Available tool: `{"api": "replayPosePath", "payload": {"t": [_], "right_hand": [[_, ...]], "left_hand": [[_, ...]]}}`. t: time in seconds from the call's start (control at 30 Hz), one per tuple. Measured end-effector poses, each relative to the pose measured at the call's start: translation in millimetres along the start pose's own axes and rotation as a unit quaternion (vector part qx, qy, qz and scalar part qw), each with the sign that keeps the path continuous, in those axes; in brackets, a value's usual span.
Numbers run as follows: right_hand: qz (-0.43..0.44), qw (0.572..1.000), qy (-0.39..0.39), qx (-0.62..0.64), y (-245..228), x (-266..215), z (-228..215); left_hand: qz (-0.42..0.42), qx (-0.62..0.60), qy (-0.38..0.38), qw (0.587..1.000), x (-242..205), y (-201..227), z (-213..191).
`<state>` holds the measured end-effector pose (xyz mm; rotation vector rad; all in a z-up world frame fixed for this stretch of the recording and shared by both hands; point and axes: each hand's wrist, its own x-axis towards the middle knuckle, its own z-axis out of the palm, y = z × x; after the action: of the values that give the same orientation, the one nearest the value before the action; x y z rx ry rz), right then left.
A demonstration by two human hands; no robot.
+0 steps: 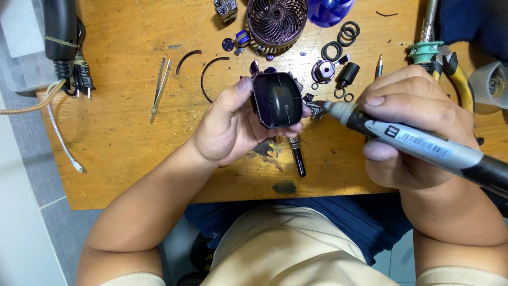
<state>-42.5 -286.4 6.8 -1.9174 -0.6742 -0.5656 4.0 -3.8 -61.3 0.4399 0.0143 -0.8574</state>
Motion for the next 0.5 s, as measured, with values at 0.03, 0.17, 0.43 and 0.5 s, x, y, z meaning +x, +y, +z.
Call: {"api": "replayPosePath", "payload": {"t": [0.03,0.17,0.43,0.5], "right_hand": [[0.000,1.000,-0.001,0.000,-4,2,-2],[0.044,0.997,-0.071,0.006,-15,10,-4],[-0.023,0.997,-0.070,-0.023,-5,10,9],[-0.038,0.994,-0.094,-0.029,-2,11,8]], "left_hand": [[0.001,0.000,0.000,1.000,0,-1,-1],[0.007,-0.012,-0.018,1.000,0,-7,-10],[0.009,0.070,-0.025,0.997,0,-3,7],[0.021,0.119,-0.016,0.993,0,-3,9]]}}
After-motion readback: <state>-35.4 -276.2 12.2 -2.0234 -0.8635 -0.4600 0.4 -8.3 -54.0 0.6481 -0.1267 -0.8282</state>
